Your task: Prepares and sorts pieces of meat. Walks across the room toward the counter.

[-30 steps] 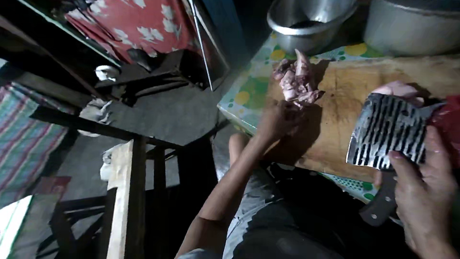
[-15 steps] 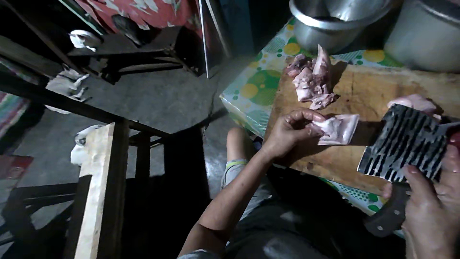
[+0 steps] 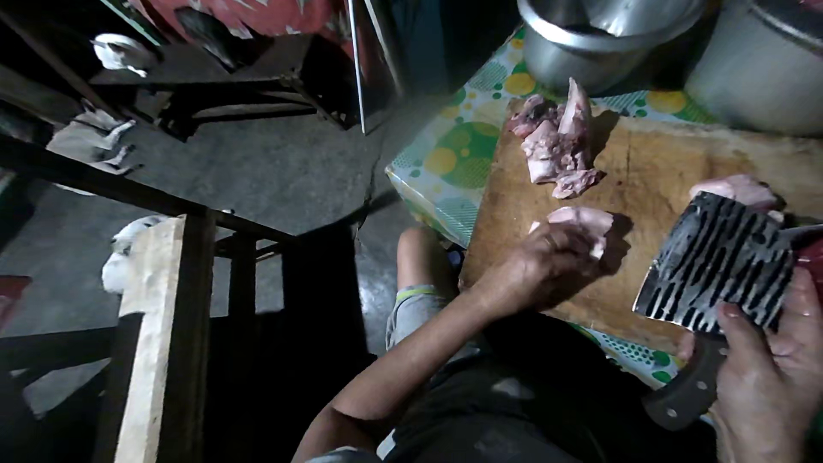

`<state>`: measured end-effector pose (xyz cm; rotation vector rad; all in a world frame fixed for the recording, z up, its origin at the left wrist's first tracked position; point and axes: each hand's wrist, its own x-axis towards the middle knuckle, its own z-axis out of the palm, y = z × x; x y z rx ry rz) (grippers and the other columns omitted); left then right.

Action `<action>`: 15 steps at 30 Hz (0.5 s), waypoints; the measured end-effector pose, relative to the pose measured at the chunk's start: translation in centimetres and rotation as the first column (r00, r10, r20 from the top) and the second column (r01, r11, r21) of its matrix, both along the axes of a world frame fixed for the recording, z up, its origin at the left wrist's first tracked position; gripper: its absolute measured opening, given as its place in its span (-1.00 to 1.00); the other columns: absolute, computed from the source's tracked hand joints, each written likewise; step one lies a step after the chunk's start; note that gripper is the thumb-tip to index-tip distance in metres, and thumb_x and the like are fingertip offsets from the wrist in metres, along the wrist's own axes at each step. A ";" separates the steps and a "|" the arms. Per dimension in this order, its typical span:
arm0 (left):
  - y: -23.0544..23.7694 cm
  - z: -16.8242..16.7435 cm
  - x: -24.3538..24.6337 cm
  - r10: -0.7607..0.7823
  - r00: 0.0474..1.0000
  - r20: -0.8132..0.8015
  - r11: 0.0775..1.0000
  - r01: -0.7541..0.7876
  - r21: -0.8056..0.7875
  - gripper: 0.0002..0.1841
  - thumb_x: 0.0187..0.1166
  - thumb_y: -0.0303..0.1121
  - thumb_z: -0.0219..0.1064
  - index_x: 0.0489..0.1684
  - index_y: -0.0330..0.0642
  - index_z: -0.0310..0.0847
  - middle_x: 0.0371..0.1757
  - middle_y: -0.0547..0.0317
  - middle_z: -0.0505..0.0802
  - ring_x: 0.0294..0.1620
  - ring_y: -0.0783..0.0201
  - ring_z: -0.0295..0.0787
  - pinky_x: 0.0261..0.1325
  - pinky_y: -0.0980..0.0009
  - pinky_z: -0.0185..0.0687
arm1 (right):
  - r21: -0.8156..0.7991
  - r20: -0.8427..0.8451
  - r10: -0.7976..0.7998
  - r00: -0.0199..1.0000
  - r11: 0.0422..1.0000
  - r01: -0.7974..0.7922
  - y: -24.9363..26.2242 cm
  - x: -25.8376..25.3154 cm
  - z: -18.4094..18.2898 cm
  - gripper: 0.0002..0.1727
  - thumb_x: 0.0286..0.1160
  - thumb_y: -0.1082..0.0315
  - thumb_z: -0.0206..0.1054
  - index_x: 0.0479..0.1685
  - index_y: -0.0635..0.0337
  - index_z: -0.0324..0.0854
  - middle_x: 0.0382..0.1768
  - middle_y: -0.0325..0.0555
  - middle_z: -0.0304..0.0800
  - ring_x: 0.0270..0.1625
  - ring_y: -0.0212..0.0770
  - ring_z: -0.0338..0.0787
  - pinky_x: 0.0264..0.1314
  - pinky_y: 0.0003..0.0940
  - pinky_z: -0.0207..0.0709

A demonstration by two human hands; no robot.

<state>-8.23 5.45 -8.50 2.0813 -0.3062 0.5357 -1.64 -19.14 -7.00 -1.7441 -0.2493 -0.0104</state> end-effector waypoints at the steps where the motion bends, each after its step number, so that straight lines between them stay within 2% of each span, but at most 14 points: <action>1: -0.3 -0.2 -0.7 0.002 1.000 0.016 0.998 -0.003 0.067 -0.81 0.58 -0.60 0.32 -0.08 -0.30 0.88 0.15 -0.09 0.88 0.41 0.01 0.72 0.56 0.22 0.54 | -0.009 0.002 -0.006 1.000 1.000 0.006 0.0 0.0 -0.1 -0.22 0.67 0.48 0.08 0.89 0.20 -0.14 0.65 -0.09 0.30 -0.44 -0.54 0.68 -0.64 -0.59 0.58; 3: -0.9 -0.3 -2.1 0.004 1.000 0.018 0.995 -0.006 0.097 -0.79 0.57 -0.64 0.29 -0.06 -0.30 0.87 0.14 -0.11 0.89 0.43 -0.02 0.71 0.60 0.22 0.51 | -0.032 0.001 -0.010 1.000 0.999 0.010 -0.3 0.0 -0.4 -0.22 0.67 0.45 0.10 0.89 0.17 -0.13 0.70 -0.09 0.25 -0.39 -0.55 0.68 -0.60 -0.59 0.58; 5: -1.1 -0.2 -3.0 0.004 1.000 0.015 0.999 -0.005 0.038 -0.78 0.55 -0.67 0.29 -0.07 -0.32 0.87 0.14 -0.14 0.89 0.44 -0.03 0.71 0.61 0.22 0.50 | -0.035 0.011 -0.005 1.000 0.999 0.005 -0.4 0.2 -0.6 -0.22 0.68 0.43 0.11 0.90 0.17 -0.14 0.71 -0.09 0.23 -0.40 -0.55 0.68 -0.59 -0.59 0.59; 7: -0.8 0.0 -3.6 0.055 0.998 -0.008 0.997 -0.056 -0.060 -0.79 0.54 -0.66 0.32 -0.09 -0.30 0.88 0.11 -0.10 0.90 0.35 0.07 0.77 0.51 0.26 0.60 | -0.018 0.004 0.007 1.000 1.000 -0.007 -0.4 0.3 -0.7 -0.21 0.68 0.43 0.12 0.89 0.20 -0.16 0.68 -0.09 0.26 -0.42 -0.54 0.68 -0.61 -0.58 0.60; 10: 0.8 0.2 -3.7 0.242 0.969 -0.048 0.950 -0.246 -0.190 -0.82 0.46 -0.66 0.39 -0.13 -0.29 0.87 -0.04 0.02 0.90 0.11 0.26 0.83 0.26 0.34 0.73 | 0.006 -0.006 0.013 1.000 1.000 -0.013 -0.2 0.3 -0.4 -0.21 0.68 0.46 0.10 0.89 0.22 -0.17 0.64 -0.09 0.30 -0.47 -0.53 0.67 -0.65 -0.57 0.60; 13: 3.8 1.5 -2.9 0.280 0.927 -0.250 0.920 -0.334 -0.205 -0.78 0.54 -0.59 0.40 0.09 -0.28 0.77 0.08 0.06 0.87 0.04 0.34 0.85 0.16 0.39 0.80 | 0.022 0.000 0.011 1.000 1.000 -0.011 -0.1 0.3 -0.4 -0.21 0.66 0.49 0.09 0.88 0.26 -0.18 0.63 -0.09 0.31 -0.51 -0.55 0.63 -0.64 -0.59 0.58; 15: 5.4 1.5 -2.0 0.223 0.939 -0.262 0.931 -0.284 -0.228 -0.75 0.56 -0.54 0.41 0.15 -0.27 0.76 0.16 0.05 0.84 0.10 0.33 0.83 0.17 0.38 0.81 | 0.003 -0.018 -0.002 1.000 1.000 0.002 -0.2 0.3 -0.5 -0.21 0.68 0.45 0.11 0.89 0.20 -0.16 0.63 -0.08 0.33 -0.50 -0.50 0.64 -0.65 -0.54 0.59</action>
